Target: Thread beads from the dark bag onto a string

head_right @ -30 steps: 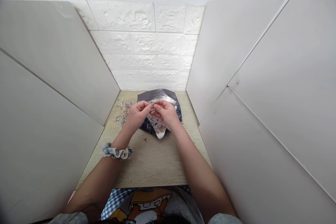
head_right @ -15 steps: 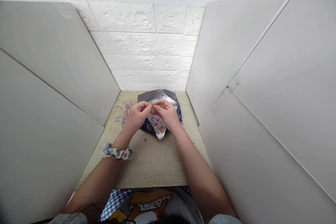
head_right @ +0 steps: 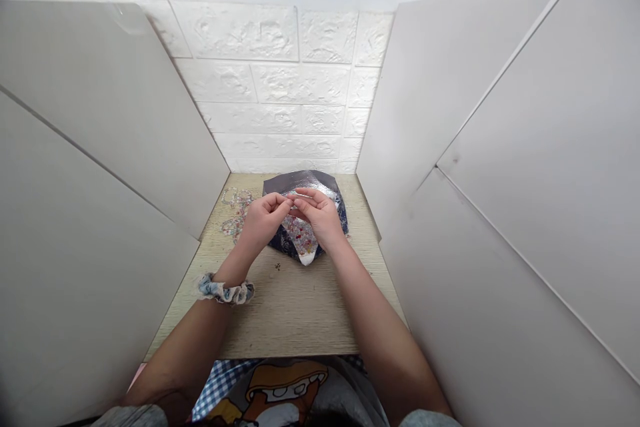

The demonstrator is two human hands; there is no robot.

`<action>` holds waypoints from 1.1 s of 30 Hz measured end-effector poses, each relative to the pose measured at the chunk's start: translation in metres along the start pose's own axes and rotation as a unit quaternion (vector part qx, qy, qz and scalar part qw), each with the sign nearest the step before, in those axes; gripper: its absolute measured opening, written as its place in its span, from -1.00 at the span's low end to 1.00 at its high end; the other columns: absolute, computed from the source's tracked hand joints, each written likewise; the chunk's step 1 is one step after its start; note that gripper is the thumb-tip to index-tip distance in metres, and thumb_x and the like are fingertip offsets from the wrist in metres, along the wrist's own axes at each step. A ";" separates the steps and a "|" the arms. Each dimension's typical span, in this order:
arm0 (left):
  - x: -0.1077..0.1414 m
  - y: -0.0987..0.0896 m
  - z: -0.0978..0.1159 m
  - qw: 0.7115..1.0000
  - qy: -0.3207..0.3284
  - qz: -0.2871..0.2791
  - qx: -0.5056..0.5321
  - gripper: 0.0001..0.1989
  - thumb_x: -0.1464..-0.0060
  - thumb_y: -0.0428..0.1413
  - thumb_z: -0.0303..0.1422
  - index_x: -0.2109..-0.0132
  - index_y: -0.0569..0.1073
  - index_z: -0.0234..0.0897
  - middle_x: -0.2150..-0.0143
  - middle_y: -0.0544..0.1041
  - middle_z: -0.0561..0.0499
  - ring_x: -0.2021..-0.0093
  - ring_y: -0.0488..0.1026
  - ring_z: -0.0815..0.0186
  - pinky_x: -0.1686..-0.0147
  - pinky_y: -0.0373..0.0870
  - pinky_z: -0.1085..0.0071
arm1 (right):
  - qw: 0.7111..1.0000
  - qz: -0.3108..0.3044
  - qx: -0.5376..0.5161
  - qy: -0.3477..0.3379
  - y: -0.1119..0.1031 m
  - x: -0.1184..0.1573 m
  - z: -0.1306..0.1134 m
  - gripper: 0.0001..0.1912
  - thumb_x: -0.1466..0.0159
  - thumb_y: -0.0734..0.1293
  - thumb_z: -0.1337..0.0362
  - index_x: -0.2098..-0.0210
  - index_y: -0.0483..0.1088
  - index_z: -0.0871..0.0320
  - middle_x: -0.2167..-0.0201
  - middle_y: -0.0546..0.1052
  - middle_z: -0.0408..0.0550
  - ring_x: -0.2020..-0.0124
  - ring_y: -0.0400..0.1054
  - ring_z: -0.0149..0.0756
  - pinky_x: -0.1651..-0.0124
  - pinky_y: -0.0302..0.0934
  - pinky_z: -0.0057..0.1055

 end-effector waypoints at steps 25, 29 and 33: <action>-0.003 0.000 -0.009 0.999 -0.019 -0.016 -0.034 -0.73 0.08 -0.01 -0.21 0.48 0.40 -0.35 0.62 0.29 0.11 0.57 0.16 0.47 0.56 0.06 0.54 | 0.990 -0.003 0.135 -0.040 -0.003 -0.002 -0.001 -0.72 0.00 0.35 0.21 0.27 0.36 0.11 0.39 0.51 -0.13 0.41 0.39 -0.36 0.35 0.33 -0.37; -0.004 0.002 -0.010 0.998 -0.019 -0.029 -0.044 -0.71 0.07 -0.02 -0.20 0.43 0.44 -0.35 0.61 0.32 0.10 0.56 0.18 0.46 0.55 0.08 0.53 | 0.983 0.009 0.175 -0.054 -0.004 -0.002 -0.003 -0.79 -0.01 0.32 0.21 0.34 0.37 0.14 0.42 0.49 -0.15 0.46 0.38 -0.39 0.38 0.34 -0.38; -0.004 0.001 -0.010 0.998 -0.021 -0.027 -0.057 -0.72 0.07 -0.03 -0.21 0.48 0.41 -0.35 0.63 0.29 0.11 0.58 0.16 0.47 0.56 0.06 0.53 | 0.973 0.014 0.220 -0.065 -0.003 -0.001 -0.006 -0.82 -0.03 0.30 0.22 0.37 0.40 0.16 0.42 0.48 -0.14 0.50 0.37 -0.40 0.39 0.35 -0.38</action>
Point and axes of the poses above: each hand's wrist, its own x-axis away from the middle knuckle, its own y-axis out of the palm, z = x × y, the point moved 7 cm from there along -x, towards the middle knuckle
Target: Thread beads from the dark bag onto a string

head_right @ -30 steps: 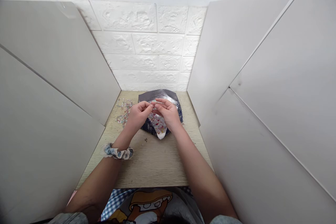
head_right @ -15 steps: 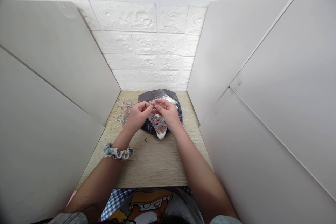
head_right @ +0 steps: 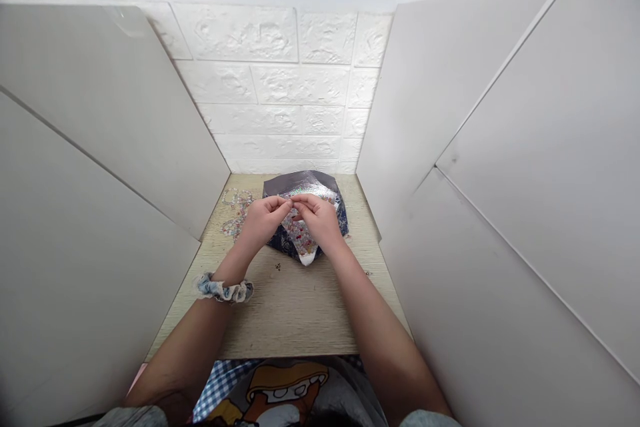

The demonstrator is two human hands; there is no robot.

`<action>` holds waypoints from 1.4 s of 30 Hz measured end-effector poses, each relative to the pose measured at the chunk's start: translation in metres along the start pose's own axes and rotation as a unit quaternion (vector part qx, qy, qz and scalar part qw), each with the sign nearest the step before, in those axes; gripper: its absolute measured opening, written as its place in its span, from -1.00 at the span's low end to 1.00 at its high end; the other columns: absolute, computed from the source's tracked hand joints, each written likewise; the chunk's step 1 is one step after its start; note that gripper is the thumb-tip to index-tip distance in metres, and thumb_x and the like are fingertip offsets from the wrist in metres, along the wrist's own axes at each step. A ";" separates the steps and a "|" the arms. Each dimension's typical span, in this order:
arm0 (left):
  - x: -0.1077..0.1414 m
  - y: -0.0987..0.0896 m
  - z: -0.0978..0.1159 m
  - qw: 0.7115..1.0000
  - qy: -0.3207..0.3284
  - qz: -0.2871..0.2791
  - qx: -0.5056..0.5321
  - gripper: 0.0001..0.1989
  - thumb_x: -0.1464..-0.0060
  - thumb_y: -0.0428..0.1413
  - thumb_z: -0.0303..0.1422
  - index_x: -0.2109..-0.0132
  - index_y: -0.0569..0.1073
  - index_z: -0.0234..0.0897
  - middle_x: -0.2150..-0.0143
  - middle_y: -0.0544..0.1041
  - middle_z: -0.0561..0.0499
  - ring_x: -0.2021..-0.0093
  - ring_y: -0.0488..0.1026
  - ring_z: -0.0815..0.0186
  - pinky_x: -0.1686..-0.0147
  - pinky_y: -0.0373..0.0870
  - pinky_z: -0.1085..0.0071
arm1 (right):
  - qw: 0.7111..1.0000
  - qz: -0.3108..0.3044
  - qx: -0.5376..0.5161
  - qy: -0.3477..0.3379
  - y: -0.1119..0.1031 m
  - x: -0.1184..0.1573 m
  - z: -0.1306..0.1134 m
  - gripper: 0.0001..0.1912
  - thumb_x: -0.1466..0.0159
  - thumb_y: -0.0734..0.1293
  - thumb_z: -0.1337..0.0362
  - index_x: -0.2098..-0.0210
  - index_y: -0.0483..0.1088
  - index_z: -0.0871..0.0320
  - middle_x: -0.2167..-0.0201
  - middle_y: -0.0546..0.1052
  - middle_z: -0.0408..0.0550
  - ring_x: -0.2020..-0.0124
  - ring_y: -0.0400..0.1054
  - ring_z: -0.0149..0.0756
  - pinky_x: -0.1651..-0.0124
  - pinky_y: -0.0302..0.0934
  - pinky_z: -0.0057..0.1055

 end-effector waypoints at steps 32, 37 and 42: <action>-0.002 0.000 -0.004 1.000 -0.002 -0.006 -0.008 -0.75 0.08 -0.03 -0.23 0.47 0.40 -0.32 0.61 0.31 0.11 0.56 0.18 0.47 0.56 0.05 0.53 | 0.979 0.010 0.186 -0.079 -0.005 0.004 -0.016 -0.84 -0.11 0.23 0.24 0.34 0.41 0.11 0.38 0.49 -0.14 0.42 0.39 -0.38 0.28 0.28 -0.41; -0.002 0.000 -0.004 1.000 0.003 -0.010 -0.005 -0.72 0.07 -0.04 -0.20 0.43 0.43 -0.33 0.61 0.30 0.10 0.57 0.17 0.46 0.57 0.05 0.53 | 0.982 0.012 0.177 -0.069 -0.006 0.004 -0.016 -0.83 -0.11 0.23 0.22 0.34 0.40 0.11 0.39 0.49 -0.13 0.46 0.38 -0.39 0.37 0.27 -0.44; -0.003 0.001 -0.004 1.000 0.006 -0.010 -0.011 -0.69 0.07 -0.04 -0.17 0.44 0.43 -0.33 0.62 0.29 0.10 0.58 0.16 0.46 0.57 0.03 0.52 | 0.982 0.017 0.176 -0.064 -0.008 0.003 -0.015 -0.82 -0.10 0.23 0.22 0.33 0.40 0.12 0.40 0.49 -0.14 0.47 0.38 -0.39 0.38 0.26 -0.44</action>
Point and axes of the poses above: each hand's wrist, its own x-axis away from the middle knuckle, its own y-axis out of the palm, z = x × y, the point moved 7 cm from there along -x, towards the middle knuckle
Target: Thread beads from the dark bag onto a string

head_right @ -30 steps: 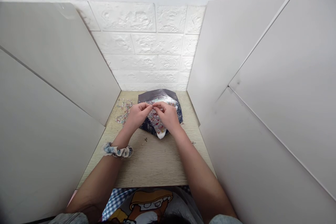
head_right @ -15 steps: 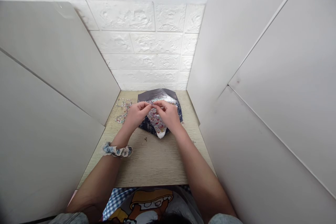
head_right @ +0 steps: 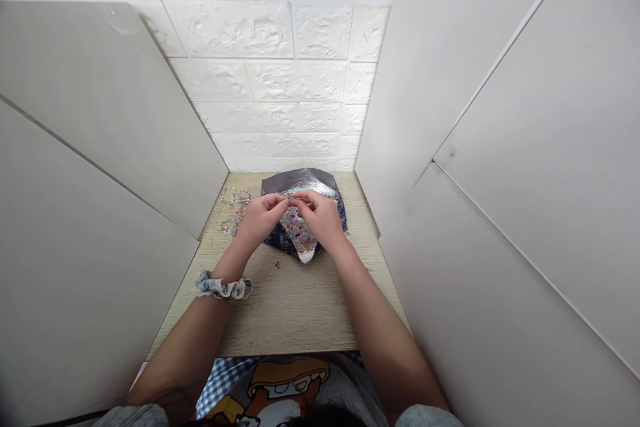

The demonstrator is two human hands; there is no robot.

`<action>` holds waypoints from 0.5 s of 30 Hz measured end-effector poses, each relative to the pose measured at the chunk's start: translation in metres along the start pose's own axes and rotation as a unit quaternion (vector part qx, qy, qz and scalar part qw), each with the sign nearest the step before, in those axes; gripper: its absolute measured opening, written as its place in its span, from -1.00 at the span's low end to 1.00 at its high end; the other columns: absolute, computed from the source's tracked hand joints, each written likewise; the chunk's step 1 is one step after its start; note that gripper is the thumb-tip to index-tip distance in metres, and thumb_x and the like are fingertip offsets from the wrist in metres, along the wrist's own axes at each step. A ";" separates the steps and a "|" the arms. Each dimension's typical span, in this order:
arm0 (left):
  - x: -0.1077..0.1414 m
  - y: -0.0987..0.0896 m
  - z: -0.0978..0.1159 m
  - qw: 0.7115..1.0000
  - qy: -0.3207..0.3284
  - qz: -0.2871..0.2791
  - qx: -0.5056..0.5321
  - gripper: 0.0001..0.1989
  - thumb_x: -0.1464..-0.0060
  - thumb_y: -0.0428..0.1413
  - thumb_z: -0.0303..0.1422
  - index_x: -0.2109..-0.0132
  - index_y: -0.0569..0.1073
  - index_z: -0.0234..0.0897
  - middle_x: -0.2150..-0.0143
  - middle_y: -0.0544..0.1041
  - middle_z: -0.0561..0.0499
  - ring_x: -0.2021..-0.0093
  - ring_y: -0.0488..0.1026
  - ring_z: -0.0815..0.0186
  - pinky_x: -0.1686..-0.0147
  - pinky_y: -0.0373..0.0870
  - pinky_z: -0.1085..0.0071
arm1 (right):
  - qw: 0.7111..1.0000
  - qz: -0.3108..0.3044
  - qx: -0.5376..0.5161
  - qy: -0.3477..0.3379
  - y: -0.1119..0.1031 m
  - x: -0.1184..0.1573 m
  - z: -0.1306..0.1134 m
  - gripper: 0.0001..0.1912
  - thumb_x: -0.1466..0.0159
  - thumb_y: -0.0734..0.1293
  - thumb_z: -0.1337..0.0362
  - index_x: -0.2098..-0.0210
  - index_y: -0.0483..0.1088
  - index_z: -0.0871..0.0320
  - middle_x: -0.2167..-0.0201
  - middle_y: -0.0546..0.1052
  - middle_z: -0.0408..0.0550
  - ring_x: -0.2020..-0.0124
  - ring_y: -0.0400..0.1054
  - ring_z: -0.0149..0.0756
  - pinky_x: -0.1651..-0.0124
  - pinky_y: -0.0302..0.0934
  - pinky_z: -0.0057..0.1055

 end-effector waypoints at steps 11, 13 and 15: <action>0.002 0.001 0.002 1.000 0.007 -0.003 -0.029 -0.74 0.06 -0.05 -0.22 0.47 0.41 -0.31 0.61 0.29 0.12 0.56 0.17 0.47 0.55 0.05 0.53 | 1.000 -0.007 0.004 -0.007 0.000 0.000 0.001 -0.82 -0.11 0.23 0.23 0.33 0.40 0.11 0.40 0.49 -0.14 0.46 0.38 -0.39 0.36 0.25 -0.43; 0.002 0.001 0.003 0.999 0.008 0.001 -0.044 -0.74 0.06 -0.05 -0.23 0.47 0.41 -0.31 0.61 0.30 0.12 0.56 0.18 0.46 0.54 0.05 0.53 | 1.000 -0.010 0.008 -0.010 0.001 0.000 0.000 -0.82 -0.11 0.23 0.24 0.32 0.40 0.11 0.39 0.49 -0.14 0.44 0.38 -0.39 0.33 0.26 -0.42; 0.002 0.001 0.004 0.999 0.010 0.005 -0.053 -0.74 0.06 -0.06 -0.23 0.47 0.41 -0.30 0.61 0.31 0.12 0.55 0.20 0.45 0.53 0.06 0.52 | 1.000 -0.011 0.016 -0.012 0.001 0.000 0.000 -0.83 -0.11 0.23 0.24 0.33 0.40 0.11 0.39 0.49 -0.14 0.42 0.38 -0.38 0.30 0.26 -0.41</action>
Point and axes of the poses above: each hand's wrist, its own x-axis away from the middle knuckle, its own y-axis out of the palm, z = x × y, the point moved 7 cm from there along -x, towards the middle knuckle
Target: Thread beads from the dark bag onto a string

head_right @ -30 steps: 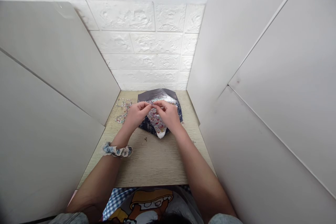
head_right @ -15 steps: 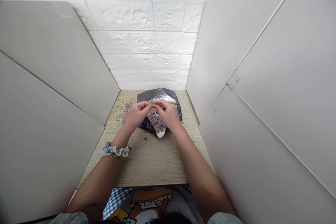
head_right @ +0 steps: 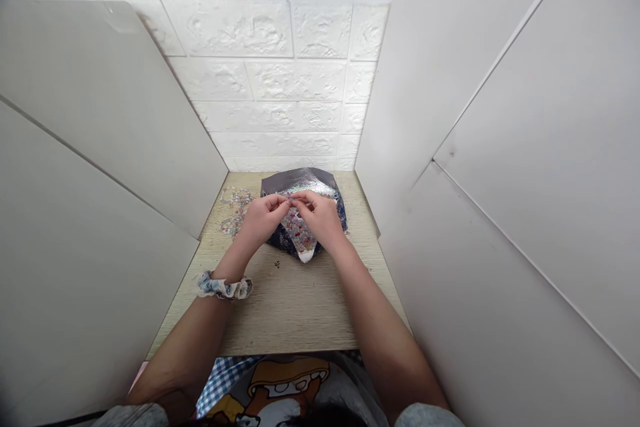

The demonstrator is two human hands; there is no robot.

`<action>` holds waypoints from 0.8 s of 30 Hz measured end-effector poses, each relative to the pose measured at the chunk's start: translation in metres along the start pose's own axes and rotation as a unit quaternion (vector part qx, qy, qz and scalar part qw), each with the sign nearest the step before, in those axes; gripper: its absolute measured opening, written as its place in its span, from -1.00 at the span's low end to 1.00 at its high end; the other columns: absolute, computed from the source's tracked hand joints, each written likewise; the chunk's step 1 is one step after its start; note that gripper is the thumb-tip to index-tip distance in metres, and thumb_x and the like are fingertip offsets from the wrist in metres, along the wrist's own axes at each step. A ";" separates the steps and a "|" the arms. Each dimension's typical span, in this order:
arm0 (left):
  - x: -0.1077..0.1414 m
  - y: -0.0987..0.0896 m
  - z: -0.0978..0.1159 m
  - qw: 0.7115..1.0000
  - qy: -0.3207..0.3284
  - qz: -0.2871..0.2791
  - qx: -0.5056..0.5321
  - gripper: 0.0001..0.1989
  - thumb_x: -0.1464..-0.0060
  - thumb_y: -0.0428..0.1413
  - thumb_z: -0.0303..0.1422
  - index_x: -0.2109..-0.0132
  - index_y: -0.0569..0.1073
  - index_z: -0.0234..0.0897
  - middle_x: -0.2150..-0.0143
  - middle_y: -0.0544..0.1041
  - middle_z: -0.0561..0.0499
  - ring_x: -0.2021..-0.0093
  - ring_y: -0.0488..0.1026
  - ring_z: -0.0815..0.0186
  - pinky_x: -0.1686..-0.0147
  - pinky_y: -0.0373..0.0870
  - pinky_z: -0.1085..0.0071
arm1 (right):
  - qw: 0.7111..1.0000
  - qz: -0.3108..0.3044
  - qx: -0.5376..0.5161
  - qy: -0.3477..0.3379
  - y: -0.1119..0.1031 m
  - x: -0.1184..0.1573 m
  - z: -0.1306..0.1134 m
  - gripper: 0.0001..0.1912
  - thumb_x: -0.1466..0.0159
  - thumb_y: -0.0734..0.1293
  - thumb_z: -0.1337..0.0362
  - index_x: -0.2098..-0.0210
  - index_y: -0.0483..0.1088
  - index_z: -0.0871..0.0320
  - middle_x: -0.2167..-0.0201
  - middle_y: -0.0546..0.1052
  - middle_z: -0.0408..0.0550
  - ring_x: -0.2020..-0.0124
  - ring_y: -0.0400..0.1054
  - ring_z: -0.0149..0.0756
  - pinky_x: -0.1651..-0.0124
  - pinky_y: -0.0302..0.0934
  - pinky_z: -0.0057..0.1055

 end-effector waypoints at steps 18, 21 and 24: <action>0.000 0.004 -0.001 1.000 -0.005 -0.005 -0.030 -0.75 0.05 -0.10 -0.28 0.47 0.40 -0.30 0.57 0.33 0.09 0.52 0.21 0.43 0.49 0.08 0.50 | 0.985 -0.042 0.160 -0.043 0.008 0.005 -0.008 -0.77 -0.16 0.14 0.29 0.23 0.36 0.05 0.42 0.48 -0.16 0.45 0.35 -0.36 0.34 0.20 -0.42; -0.001 0.007 -0.002 0.999 -0.005 -0.014 -0.028 -0.75 0.05 -0.11 -0.28 0.48 0.38 -0.31 0.58 0.32 0.08 0.51 0.21 0.42 0.49 0.07 0.49 | 0.981 -0.051 0.182 -0.046 0.010 0.006 -0.008 -0.74 -0.17 0.12 0.31 0.21 0.35 0.05 0.43 0.49 -0.15 0.46 0.35 -0.35 0.36 0.17 -0.42; -0.002 0.007 -0.004 1.000 -0.005 -0.012 -0.027 -0.74 0.04 -0.11 -0.26 0.50 0.36 -0.32 0.58 0.33 0.08 0.51 0.21 0.42 0.49 0.08 0.49 | 0.979 -0.051 0.188 -0.058 0.011 0.006 -0.009 -0.73 -0.20 0.10 0.30 0.20 0.36 0.05 0.33 0.50 -0.14 0.38 0.36 -0.33 0.31 0.17 -0.40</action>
Point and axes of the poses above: each hand's wrist, its own x-axis away from the middle knuckle, its own y-axis out of the palm, z = x × y, the point moved 7 cm from there along -x, towards the middle knuckle
